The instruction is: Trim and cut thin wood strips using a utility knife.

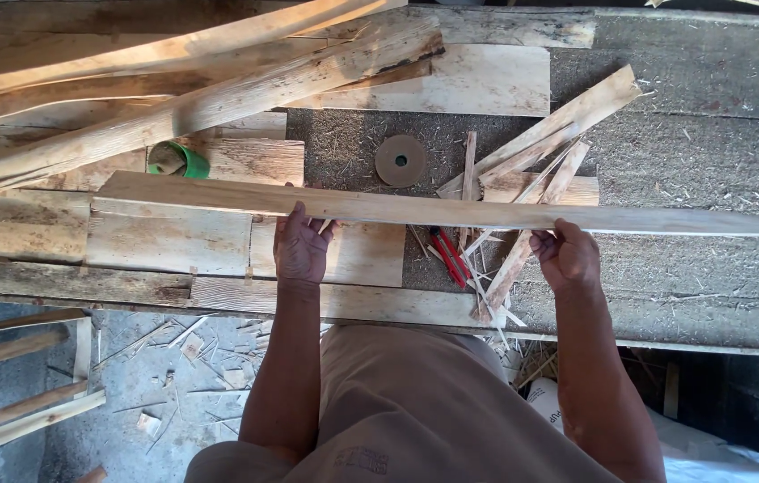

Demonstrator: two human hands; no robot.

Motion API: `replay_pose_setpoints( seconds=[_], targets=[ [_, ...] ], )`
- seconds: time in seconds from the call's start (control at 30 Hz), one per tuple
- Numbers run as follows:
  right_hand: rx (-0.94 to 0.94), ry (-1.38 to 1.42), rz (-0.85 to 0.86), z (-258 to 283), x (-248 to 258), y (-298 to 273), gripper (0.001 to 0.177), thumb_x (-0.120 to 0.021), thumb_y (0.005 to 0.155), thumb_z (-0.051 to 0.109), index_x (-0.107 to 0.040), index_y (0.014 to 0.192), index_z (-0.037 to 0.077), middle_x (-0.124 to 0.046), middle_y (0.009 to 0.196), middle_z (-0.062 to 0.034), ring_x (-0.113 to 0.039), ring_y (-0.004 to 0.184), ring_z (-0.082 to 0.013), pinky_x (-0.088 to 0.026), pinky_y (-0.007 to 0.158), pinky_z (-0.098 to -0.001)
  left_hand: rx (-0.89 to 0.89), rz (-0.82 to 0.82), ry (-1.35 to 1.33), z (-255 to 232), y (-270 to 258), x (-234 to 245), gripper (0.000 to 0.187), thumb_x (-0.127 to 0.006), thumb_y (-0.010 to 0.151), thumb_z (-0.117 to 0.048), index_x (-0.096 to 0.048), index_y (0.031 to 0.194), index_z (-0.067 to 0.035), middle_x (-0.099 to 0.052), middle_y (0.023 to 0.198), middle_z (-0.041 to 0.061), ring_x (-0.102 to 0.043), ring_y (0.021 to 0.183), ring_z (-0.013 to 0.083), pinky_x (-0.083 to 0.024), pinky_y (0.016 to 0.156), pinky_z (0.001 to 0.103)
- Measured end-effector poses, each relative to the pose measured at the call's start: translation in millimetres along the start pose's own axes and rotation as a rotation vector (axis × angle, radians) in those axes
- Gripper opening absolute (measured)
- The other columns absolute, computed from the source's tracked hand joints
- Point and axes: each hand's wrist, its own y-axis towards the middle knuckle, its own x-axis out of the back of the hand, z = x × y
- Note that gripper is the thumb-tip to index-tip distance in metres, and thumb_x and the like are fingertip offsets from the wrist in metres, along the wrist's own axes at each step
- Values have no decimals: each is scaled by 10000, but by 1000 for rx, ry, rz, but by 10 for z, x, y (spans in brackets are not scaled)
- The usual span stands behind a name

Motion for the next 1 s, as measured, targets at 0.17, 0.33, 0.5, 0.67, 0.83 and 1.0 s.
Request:
replay_pose_setpoints(
  seconds=[0.17, 0.33, 0.5, 0.67, 0.83, 1.0],
  targets=[
    [51, 7, 190, -100, -115, -94, 220, -553, 1091, 136, -549, 1232, -34, -654, 1053, -139, -673, 872, -210, -594, 764, -376, 131, 8, 4, 276, 36, 388, 430, -644, 1031, -303, -519, 1387, -98, -651, 1286, 147, -694, 1162, 335, -596, 1012, 561],
    [174, -370, 183, -184, -218, -356, 436, -447, 1082, 357, -469, 1376, 36, -649, 1264, -102, -688, 934, -204, -589, 764, -336, 100, -89, -37, 297, 83, 518, 451, -600, 1037, -336, -535, 1363, -33, -660, 1303, 193, -677, 1192, 358, -594, 1006, 555],
    [309, -1532, -208, -589, 162, -372, 946, -797, 923, 453, -234, 1529, -6, -581, 1240, -243, -615, 1056, -388, -544, 846, -547, 31, -144, -93, 178, 89, 568, 481, -599, 1025, -345, -528, 1387, -37, -643, 1343, 190, -643, 1254, 363, -586, 1029, 569],
    [502, -1440, -94, -823, 170, -408, 1202, -851, 748, 296, -49, 1588, -16, -554, 1266, -269, -596, 1080, -424, -570, 839, -545, 7, -132, -101, 136, 83, 561, 521, -625, 1022, -350, -522, 1410, -19, -627, 1375, 214, -639, 1273, 376, -577, 1051, 576],
    [651, -1309, -109, -735, 380, -100, 1067, -688, 814, 172, -44, 1640, -30, -560, 1279, -228, -639, 1066, -361, -604, 891, -494, 0, -118, -87, 85, 71, 501, 567, -663, 986, -376, -509, 1412, -34, -616, 1377, 215, -635, 1269, 367, -573, 1051, 573],
    [835, -1547, -243, -392, 616, 446, 931, -741, 1017, 228, -128, 1672, -20, -414, 1588, -289, -427, 1430, -451, -383, 1212, -559, -6, -85, -90, 31, 78, 442, 606, -674, 979, -404, -513, 1420, -20, -623, 1381, 202, -646, 1269, 350, -588, 1050, 560]
  ],
)
